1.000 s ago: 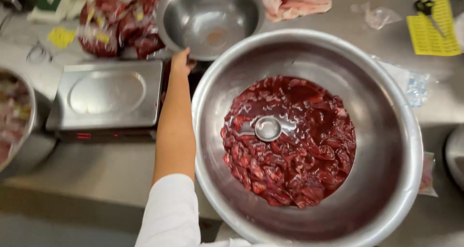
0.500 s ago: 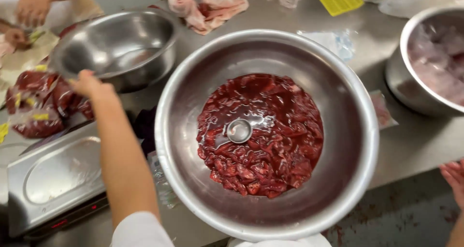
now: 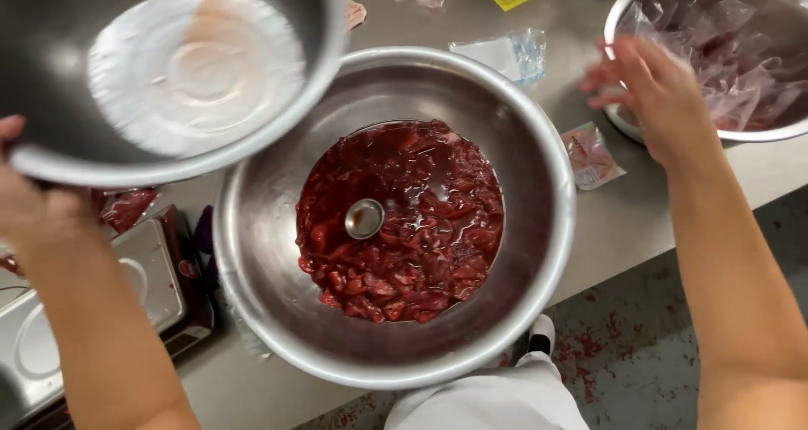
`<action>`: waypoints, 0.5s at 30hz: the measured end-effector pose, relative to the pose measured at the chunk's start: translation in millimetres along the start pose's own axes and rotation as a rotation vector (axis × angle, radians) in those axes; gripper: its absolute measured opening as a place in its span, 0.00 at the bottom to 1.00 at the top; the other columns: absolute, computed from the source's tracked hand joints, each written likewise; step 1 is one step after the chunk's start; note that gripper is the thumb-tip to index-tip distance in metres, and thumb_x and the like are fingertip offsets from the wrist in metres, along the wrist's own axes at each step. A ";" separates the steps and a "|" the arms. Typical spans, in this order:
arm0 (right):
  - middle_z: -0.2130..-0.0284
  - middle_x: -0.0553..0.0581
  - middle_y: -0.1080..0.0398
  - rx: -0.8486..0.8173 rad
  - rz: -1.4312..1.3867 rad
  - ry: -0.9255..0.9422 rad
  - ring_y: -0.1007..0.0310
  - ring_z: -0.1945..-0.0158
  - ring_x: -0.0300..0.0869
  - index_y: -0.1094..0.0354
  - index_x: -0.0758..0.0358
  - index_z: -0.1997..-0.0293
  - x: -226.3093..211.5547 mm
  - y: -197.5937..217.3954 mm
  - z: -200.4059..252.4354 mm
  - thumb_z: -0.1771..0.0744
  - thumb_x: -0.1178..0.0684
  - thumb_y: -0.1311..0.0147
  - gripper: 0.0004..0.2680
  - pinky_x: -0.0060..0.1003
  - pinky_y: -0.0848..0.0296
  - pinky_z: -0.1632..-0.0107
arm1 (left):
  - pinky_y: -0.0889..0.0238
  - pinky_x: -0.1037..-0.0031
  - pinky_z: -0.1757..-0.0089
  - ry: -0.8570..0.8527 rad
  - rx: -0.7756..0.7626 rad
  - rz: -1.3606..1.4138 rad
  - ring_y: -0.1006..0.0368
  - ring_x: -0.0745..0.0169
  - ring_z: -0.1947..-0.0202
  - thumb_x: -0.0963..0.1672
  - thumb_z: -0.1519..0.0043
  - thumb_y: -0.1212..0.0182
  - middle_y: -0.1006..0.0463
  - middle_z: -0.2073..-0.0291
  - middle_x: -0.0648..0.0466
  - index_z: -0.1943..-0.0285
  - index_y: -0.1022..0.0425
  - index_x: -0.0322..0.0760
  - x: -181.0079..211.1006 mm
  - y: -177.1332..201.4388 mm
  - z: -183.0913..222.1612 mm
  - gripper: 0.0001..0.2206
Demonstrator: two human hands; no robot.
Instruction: Scooping marinated meat into plastic bags, weighing them on a scale, and placing them into a large bowl for storage.
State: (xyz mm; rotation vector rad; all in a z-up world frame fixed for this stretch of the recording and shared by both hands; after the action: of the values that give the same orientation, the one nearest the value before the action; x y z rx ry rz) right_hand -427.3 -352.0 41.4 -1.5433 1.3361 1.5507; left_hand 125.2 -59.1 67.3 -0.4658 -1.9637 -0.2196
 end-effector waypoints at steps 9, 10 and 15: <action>0.59 0.42 0.28 0.014 -0.126 -0.157 0.26 0.60 0.29 0.36 0.48 0.45 -26.0 172.5 -35.7 0.37 0.34 0.44 0.19 0.25 0.23 0.57 | 0.33 0.66 0.68 0.600 -0.132 0.681 0.29 0.54 0.74 0.38 0.58 0.36 0.25 0.80 0.50 0.80 0.26 0.38 54.8 -338.5 158.1 0.03; 0.55 0.40 0.27 0.140 -0.109 -0.216 0.27 0.54 0.27 0.35 0.49 0.43 -17.9 205.3 -24.0 0.36 0.41 0.42 0.17 0.23 0.24 0.51 | 0.32 0.65 0.68 0.722 -0.283 0.750 0.28 0.52 0.75 0.38 0.58 0.37 0.25 0.80 0.48 0.80 0.27 0.38 58.9 -378.3 181.9 0.04; 0.64 0.46 0.28 0.663 -0.332 -0.230 0.22 0.62 0.31 0.43 0.52 0.57 107.9 435.4 -8.9 0.47 0.55 0.34 0.20 0.27 0.18 0.55 | 0.31 0.72 0.63 0.746 -0.560 0.823 0.27 0.63 0.71 0.38 0.51 0.38 0.23 0.73 0.53 0.45 0.37 0.43 54.1 -566.3 289.3 0.24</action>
State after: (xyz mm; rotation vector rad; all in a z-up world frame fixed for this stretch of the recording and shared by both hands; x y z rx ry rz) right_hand -837.3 -534.0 48.9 -1.0615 1.2158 0.9124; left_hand -371.5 -457.5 23.7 -1.2947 -0.8562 -0.3453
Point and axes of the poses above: each hand's wrist, its own z-axis away from the middle knuckle, its own y-axis out of the back of the hand, x = y × z, the point moved 1 cm from there along -z, towards the middle knuckle
